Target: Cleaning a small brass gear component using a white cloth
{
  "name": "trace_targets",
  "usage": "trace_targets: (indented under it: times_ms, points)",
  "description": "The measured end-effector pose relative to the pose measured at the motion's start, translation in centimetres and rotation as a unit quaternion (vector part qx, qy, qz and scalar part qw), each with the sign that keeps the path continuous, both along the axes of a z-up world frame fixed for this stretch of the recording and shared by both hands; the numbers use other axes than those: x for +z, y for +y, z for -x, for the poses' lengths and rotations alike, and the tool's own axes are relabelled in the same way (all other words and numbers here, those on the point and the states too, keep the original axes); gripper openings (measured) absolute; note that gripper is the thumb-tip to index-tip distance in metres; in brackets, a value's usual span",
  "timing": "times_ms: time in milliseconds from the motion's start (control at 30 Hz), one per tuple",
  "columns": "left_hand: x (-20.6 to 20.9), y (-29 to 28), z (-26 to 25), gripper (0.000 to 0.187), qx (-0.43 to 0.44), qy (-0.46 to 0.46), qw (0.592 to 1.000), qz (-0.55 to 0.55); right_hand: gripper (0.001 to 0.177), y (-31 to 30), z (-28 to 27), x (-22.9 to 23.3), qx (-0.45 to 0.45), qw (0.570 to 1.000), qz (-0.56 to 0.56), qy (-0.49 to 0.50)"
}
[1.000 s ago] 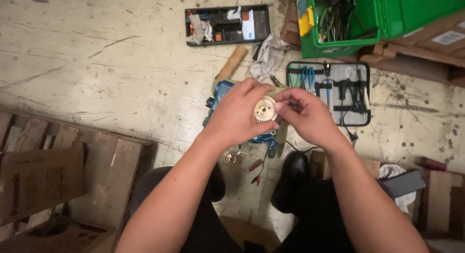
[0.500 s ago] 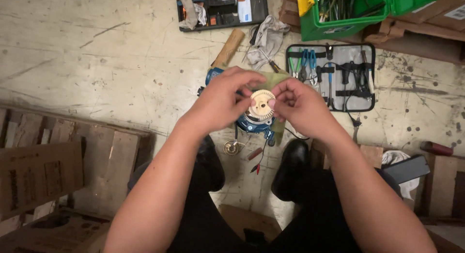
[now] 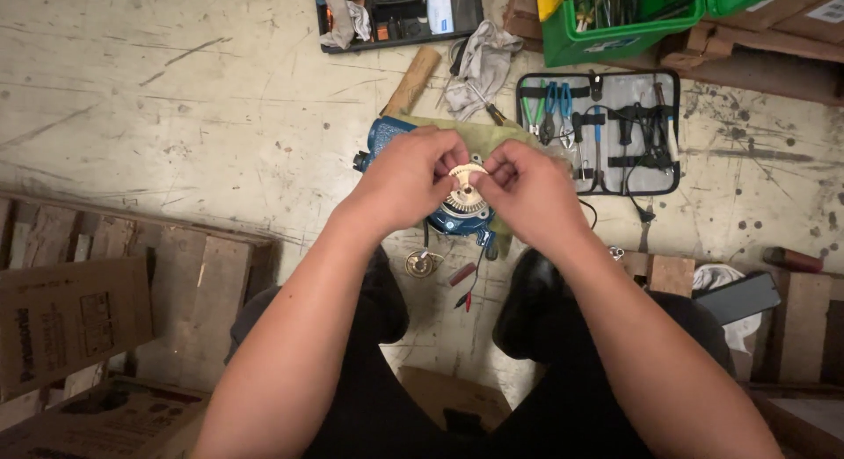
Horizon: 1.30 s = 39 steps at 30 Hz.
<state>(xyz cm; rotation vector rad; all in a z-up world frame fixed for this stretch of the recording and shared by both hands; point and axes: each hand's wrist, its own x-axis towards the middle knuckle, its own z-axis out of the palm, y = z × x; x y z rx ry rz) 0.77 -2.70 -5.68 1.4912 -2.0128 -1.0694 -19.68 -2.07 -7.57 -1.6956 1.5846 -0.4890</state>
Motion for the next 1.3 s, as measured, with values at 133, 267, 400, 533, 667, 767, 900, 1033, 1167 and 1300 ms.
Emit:
trace_targets:
  times_ms: [133,267,400,533,667,767,900,1033,1167,1300]
  points:
    - [0.1,0.2,0.3,0.017,-0.005,-0.022,1.0,0.014,0.017,0.2,-0.1,-0.3,0.007,0.999,0.01,0.03]
    - [0.6,0.3,0.3,0.014,-0.004,-0.04,0.999,-0.001,0.015,0.5,-0.4,0.0,-0.003,0.999,0.046,0.022]
    - [1.0,0.3,0.1,0.013,-0.007,-0.06,0.998,0.004,0.021,0.4,-0.6,0.1,-0.013,0.999,0.037,0.026]
    - [0.9,0.3,0.1,0.012,-0.03,-0.09,0.995,0.01,0.02,0.3,-0.5,-0.1,-0.004,0.999,0.017,0.044]
    - [1.1,0.4,0.1,0.016,-0.026,-0.077,0.997,0.002,0.019,0.3,-0.5,0.2,0.002,0.999,-0.002,0.043]
    - [1.4,0.6,0.1,0.019,-0.028,-0.067,0.997,-0.004,0.02,0.2,-0.3,0.4,0.01,0.999,-0.015,0.046]
    - [0.5,0.5,0.3,0.02,-0.029,-0.06,0.998,-0.018,0.021,0.3,-0.5,1.6,0.012,0.997,-0.043,0.056]
    - [1.0,0.5,0.5,0.017,-0.028,-0.059,0.998,-0.009,0.02,0.4,-0.3,1.2,0.019,0.998,-0.033,0.049]
    - [0.5,0.4,0.5,0.016,-0.027,-0.059,0.998,0.002,0.019,0.5,-0.3,1.1,0.019,0.998,-0.028,0.047]
    - [0.4,0.5,0.6,0.015,-0.024,-0.051,0.998,0.007,0.02,0.5,-0.3,0.9,0.017,0.998,-0.028,0.052]
